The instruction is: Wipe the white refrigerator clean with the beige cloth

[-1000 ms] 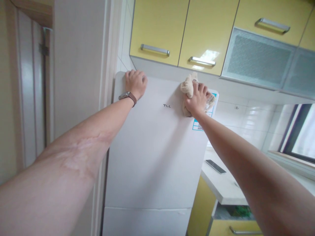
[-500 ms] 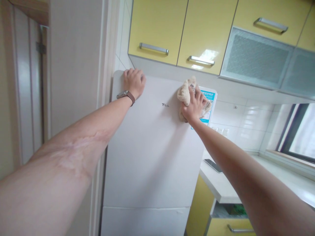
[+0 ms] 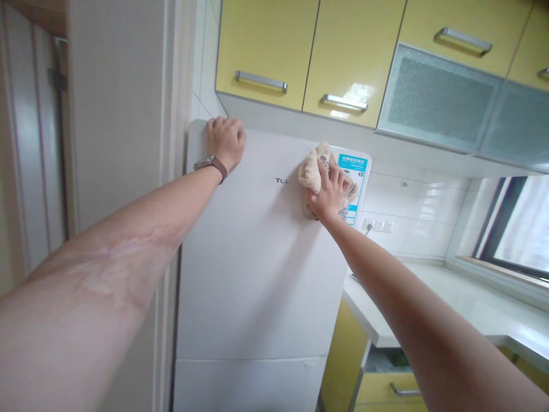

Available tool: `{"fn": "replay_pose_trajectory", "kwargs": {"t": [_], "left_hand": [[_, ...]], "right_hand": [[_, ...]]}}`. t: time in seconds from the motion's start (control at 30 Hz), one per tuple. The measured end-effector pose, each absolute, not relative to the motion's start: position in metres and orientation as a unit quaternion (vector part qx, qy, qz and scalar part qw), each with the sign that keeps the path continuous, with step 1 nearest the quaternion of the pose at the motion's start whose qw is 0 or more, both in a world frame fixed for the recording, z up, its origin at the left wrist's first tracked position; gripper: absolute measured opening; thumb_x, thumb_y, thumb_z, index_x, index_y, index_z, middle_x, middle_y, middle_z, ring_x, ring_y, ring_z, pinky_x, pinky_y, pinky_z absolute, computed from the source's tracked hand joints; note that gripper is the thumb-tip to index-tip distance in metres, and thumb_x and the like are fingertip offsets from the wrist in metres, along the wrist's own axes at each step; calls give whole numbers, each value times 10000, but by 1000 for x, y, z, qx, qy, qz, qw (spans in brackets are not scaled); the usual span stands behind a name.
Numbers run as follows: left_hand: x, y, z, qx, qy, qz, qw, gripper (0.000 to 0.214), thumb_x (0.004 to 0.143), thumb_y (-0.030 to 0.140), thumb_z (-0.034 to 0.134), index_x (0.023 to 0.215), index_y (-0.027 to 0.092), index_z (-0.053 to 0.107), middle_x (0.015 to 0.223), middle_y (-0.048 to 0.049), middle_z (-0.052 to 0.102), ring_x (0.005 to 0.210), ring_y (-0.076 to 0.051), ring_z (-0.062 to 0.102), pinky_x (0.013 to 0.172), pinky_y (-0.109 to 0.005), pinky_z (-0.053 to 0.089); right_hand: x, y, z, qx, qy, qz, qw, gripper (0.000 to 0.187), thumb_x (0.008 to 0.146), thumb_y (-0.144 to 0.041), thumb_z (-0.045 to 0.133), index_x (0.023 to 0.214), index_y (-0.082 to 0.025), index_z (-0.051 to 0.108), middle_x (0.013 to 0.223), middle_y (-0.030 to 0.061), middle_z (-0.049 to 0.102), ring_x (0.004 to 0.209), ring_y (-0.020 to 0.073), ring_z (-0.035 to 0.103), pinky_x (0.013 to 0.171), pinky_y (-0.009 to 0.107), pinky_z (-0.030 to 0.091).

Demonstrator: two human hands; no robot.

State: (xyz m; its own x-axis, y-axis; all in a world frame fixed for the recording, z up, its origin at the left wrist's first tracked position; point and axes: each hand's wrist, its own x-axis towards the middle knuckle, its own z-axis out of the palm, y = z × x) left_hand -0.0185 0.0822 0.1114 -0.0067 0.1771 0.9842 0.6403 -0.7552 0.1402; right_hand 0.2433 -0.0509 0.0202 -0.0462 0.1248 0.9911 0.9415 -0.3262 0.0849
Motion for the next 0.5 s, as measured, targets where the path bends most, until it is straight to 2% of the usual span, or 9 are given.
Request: {"fn": "replay_pose_trajectory", "kwargs": {"t": [0.2,0.3,0.4,0.5], "left_hand": [[-19,87,113,-687,-290,-646,160,624,916,713,169,1025,309,631,1158,-38,687,1289,-258,391,1112,-455,128],[-18,88,114,-678,-292,-649,183,602,946,630,137,990,285,628,1204,-54,659,1187,-273,422,1089,-487,148],[-18,87,115,-682,-281,-654,171,476,941,588,209,942,350,621,1186,-28,659,1164,-286,401,1076,-482,130],[-19,87,116,-685,-288,-646,178,339,951,470,278,899,396,604,1159,-19,655,1145,-290,398,1057,-471,135]], "right_hand": [[244,-53,7,-585,-464,-560,359,713,840,-377,514,1534,-275,386,1550,116,362,1379,338,317,1065,501,281],[245,-53,0,-587,-470,-557,353,725,831,-363,507,1538,-264,376,1553,123,353,1383,339,312,1064,506,283],[246,-52,-7,-593,-470,-555,346,747,822,-359,505,1547,-262,352,1556,128,341,1394,343,301,1066,516,278],[247,-52,-13,-598,-470,-553,340,762,820,-360,504,1555,-263,328,1557,130,335,1405,343,292,1068,521,277]]}}
